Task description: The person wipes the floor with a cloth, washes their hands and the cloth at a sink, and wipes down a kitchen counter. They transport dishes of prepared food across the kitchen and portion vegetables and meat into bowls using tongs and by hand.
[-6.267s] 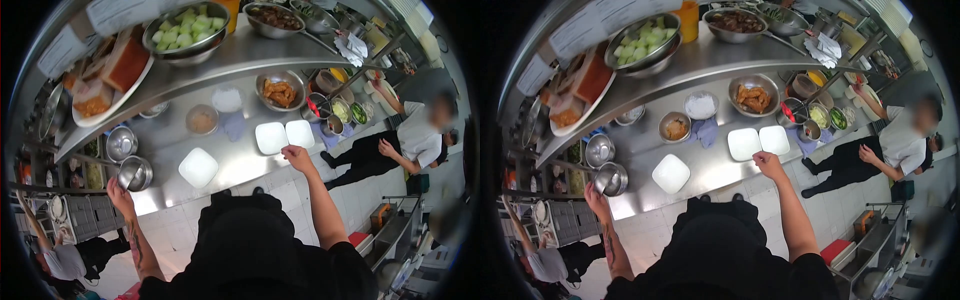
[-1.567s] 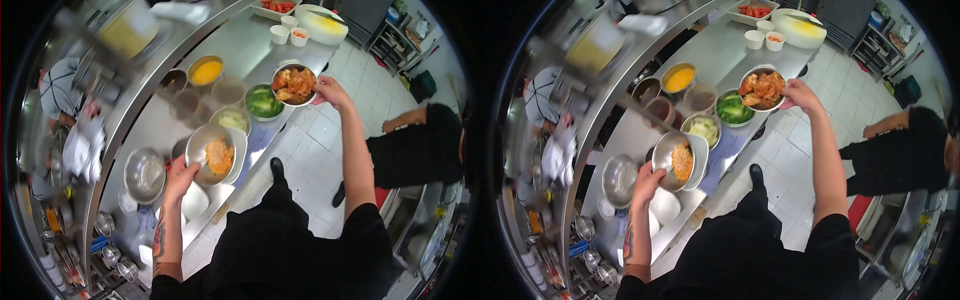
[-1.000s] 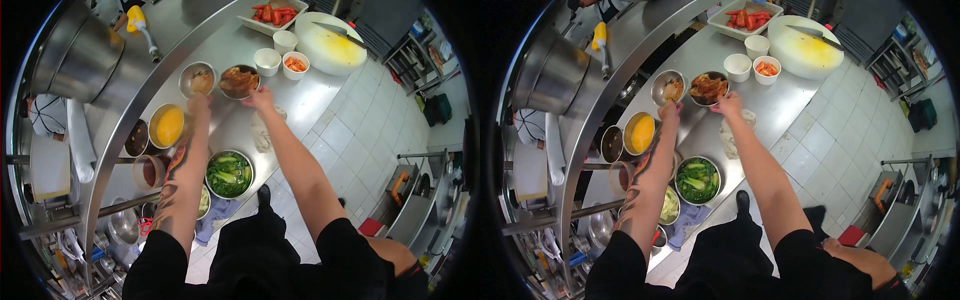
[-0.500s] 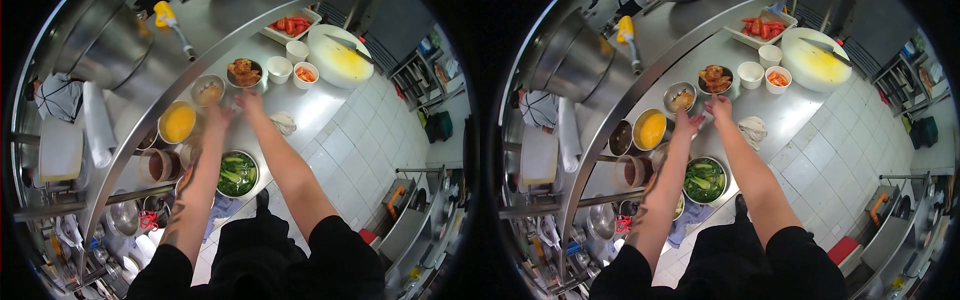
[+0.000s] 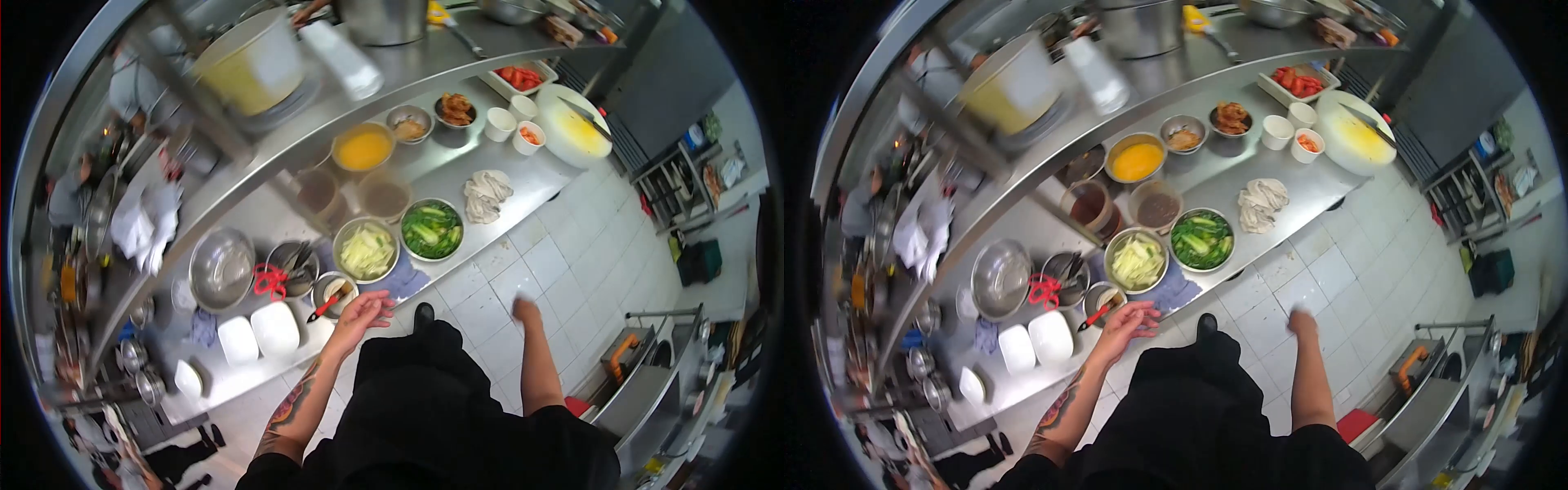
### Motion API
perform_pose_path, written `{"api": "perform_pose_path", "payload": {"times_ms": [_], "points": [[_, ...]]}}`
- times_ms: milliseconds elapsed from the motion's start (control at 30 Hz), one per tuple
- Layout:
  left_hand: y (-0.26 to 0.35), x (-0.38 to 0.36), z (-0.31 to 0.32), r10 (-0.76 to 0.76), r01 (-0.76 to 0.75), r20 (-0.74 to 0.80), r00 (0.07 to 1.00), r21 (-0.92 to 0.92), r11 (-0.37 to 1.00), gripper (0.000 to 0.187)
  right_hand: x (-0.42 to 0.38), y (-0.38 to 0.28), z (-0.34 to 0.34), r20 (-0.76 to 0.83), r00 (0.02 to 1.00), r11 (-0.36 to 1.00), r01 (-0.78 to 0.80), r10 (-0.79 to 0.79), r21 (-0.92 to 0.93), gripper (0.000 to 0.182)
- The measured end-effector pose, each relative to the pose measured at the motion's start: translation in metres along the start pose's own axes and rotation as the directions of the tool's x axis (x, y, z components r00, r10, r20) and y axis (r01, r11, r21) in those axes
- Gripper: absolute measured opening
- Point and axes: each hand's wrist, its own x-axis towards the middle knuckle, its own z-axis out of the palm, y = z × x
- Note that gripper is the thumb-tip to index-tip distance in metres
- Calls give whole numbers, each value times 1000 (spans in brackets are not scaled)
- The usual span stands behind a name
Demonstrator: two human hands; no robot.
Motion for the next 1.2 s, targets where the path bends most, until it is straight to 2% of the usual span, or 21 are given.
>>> {"api": "perform_pose_path", "payload": {"times_ms": [33, 67, 100, 133, 200, 233, 267, 300, 367, 400, 433, 467, 500, 600, 700, 767, 867, 1000, 1067, 1133, 1200], "points": [[-3, -18, -7, 18, -18, 4, 1000, 56, 998, 39, -118, -50, -72, 130, 991, 877, 52, 11, -477, 35], [-7, -36, -12, 29, -30, 8, 1000, 112, 993, 40, -95, -12, -9, 317, 944, 884, 223, -91, -411, 41], [-7, -52, -16, 31, -32, 9, 999, 117, 993, 40, -125, -15, -6, 471, 879, 995, 25, -69, 100, 41], [-8, -66, -20, 44, -45, 12, 999, 120, 992, 40, -158, -24, -13, 599, 789, 801, -270, -133, 535, 42], [-13, -88, -29, 38, -39, 10, 999, 117, 992, 39, -156, -22, 19, 757, 644, 822, -368, -113, 435, 45], [-16, -99, -32, 46, -45, -3, 999, 105, 993, 39, -166, -44, 0, 744, 668, 951, -239, 16, 194, 34], [-18, -107, -33, 36, -35, -9, 999, 137, 990, 39, -145, -41, 1, 742, 670, 955, -232, 19, 184, 34], [-20, -113, -35, 28, -25, -12, 1000, 171, 985, 39, -113, -33, 5, 688, 708, 986, 145, -158, 78, 29], [-26, -126, -43, 7, -2, -23, 1000, 217, 976, 40, -100, -54, -43, 446, 829, 934, 352, -337, 51, 20], [-28, -131, -47, -26, 34, -33, 999, 264, 964, 41, -117, -80, -95, 227, 937, 955, 225, -266, 194, 16], [-29, -137, -50, -22, 30, -34, 999, 261, 965, 41, -77, -76, -103, -19, 930, 902, 360, -366, 239, 19], [-28, -143, -52, -36, 55, -72, 997, 283, 958, 41, -64, -91, -135, -210, 908, 882, 407, -363, 236, 22], [-29, -146, -53, -49, 80, -109, 993, 302, 950, 41, -74, -122, -181, -330, 898, 890, 380, -290, 251, 8], [-36, -154, -49, -45, 94, -216, 975, 226, 970, 42, -64, -170, -266, -626, 688, 868, 495, -367, 35, 16], [-49, -151, -34, -33, 97, -301, 953, 200, 975, 37, -34, -191, -295, -666, 631, 860, 510, -398, -30, 28], [-83, -147, -33, -33, 105, -388, 921, 165, 981, 39, -15, -202, -297, -588, 629, 852, 466, -508, -238, 39], [-137, -145, -24, -72, 191, -519, 852, 180, 965, 40, 42, -200, -270, -532, 605, 793, 554, -592, -253, 42], [-241, -173, -23, -50, 382, -719, 693, 308, 871, 40, 91, -213, -260, -517, 621, 781, 603, -589, -166, 19], [-293, -199, -9, -61, 362, -819, 570, 184, 914, 39, 96, -222, -281, -334, 692, 768, 578, -640, -274, 19], [-350, -230, 9, -284, 308, -866, 411, -161, 938, 37, 63, -235, -324, -232, 800, 823, 483, -554, -300, 24], [-397, -265, 37, -491, 409, -838, 237, -372, 833, 38, 26, -240, -362, -230, 781, 804, 503, -580, -318, 29]]}}
